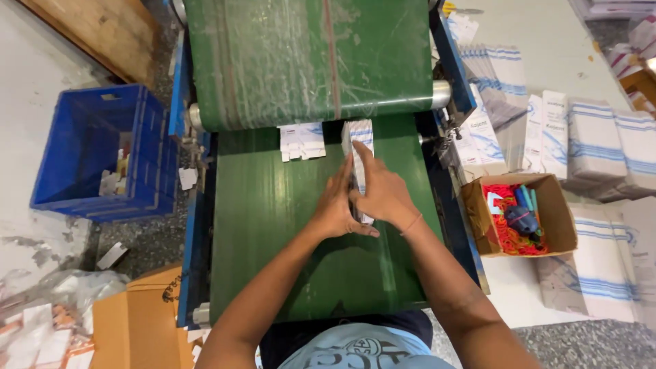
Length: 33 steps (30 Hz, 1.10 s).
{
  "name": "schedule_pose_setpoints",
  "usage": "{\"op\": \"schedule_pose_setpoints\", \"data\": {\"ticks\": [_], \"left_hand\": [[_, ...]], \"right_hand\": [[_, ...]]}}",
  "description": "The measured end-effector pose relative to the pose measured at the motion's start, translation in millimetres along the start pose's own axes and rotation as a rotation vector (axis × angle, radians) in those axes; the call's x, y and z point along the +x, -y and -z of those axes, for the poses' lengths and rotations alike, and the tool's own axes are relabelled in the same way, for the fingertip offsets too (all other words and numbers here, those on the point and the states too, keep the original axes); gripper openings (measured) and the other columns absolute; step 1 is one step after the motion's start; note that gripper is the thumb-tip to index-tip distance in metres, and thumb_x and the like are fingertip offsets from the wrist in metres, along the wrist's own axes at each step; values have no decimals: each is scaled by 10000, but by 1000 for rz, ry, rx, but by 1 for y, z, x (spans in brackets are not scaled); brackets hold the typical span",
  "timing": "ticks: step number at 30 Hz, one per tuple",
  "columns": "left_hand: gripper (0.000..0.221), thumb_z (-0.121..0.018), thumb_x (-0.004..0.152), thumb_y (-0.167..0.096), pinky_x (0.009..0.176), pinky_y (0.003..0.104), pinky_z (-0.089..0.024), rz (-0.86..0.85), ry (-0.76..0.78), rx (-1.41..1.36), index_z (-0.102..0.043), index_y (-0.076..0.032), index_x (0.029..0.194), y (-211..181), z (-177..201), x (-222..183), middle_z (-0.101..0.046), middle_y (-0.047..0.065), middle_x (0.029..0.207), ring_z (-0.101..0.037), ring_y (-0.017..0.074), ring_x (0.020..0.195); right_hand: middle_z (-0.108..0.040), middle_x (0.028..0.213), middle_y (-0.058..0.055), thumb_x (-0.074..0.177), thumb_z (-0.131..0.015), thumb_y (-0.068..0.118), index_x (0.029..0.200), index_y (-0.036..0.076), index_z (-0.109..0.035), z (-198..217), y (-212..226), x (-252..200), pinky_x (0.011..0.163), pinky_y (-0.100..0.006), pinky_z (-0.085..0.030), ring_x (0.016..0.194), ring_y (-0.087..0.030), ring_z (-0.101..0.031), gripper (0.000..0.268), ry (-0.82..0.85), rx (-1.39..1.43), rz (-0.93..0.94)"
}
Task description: Stacking, unfolding, and inspecting cardboard product boxes on an active conveyor belt.
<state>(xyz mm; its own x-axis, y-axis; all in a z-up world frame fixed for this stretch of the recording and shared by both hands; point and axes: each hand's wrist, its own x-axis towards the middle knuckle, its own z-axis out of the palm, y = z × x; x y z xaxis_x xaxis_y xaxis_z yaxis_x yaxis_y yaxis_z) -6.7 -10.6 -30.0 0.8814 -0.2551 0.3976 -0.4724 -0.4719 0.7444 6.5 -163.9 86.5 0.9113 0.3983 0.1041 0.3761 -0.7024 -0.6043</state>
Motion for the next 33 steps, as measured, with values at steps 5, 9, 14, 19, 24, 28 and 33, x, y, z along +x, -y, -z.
{"op": "schedule_pose_setpoints", "data": {"ticks": [5, 9, 14, 19, 24, 28, 33], "left_hand": [[1596, -1005, 473, -509, 1178, 499, -395, 15, 64, -255, -42, -30, 1652, 22, 3, -23, -346, 253, 1615, -419, 420, 1444], [1063, -853, 759, -142, 1122, 443, -452, 340, -61, -864, -239, 17, 1612, 44, -15, -42, -451, 232, 1534, -485, 343, 1391], [699, -702, 866, -1, 1016, 374, -541, 653, -779, -1220, -374, 36, 1482, 93, -10, -14, -645, 182, 1299, -656, 277, 1144], [356, -727, 912, -29, 859, 344, -590, 688, -1093, -1308, -549, 24, 1216, 137, 1, 48, -666, 92, 1062, -667, 188, 933], [348, -733, 894, -91, 622, 356, -586, 840, -1058, -995, -613, 2, 1206, 156, 21, 98, -679, 119, 1025, -671, 209, 791], [403, -694, 872, -103, 546, 367, -616, 747, -1029, -864, -596, -47, 1259, 153, 21, 109, -713, 103, 1057, -727, 227, 800], [426, -720, 858, -106, 548, 368, -603, 807, -976, -878, -587, -110, 1263, 124, 42, 102, -710, 59, 1040, -717, 228, 813]], "right_hand": [[-573, 1212, -367, 754, -700, 223, 1579, 185, -169, -4, 3, -2, 870, -577, -517, 968, -560, -623, 982, 51, -93, -71], [-577, 1230, -338, 762, -629, 159, 1568, 203, -207, 11, 8, -26, 867, -582, -519, 935, -547, -642, 911, 96, -125, -165], [-571, 1221, -318, 762, -649, 172, 1547, 221, -234, 9, 16, -34, 851, -580, -521, 901, -548, -631, 889, 61, -125, -165], [-580, 1192, -282, 742, -659, 169, 1526, 223, -258, 5, 22, -39, 848, -574, -524, 898, -523, -638, 882, 46, -83, -115], [-575, 1195, -270, 735, -654, 161, 1526, 222, -268, 7, 23, -43, 846, -576, -520, 915, -522, -634, 882, 50, -53, -135], [-566, 1177, -265, 743, -636, 159, 1542, 230, -241, 11, 26, -43, 862, -577, -514, 881, -519, -640, 894, 112, -61, -196], [-571, 1178, -275, 738, -634, 156, 1533, 204, -252, 7, 24, -50, 847, -585, -512, 907, -527, -632, 883, 74, -52, -133]]}}
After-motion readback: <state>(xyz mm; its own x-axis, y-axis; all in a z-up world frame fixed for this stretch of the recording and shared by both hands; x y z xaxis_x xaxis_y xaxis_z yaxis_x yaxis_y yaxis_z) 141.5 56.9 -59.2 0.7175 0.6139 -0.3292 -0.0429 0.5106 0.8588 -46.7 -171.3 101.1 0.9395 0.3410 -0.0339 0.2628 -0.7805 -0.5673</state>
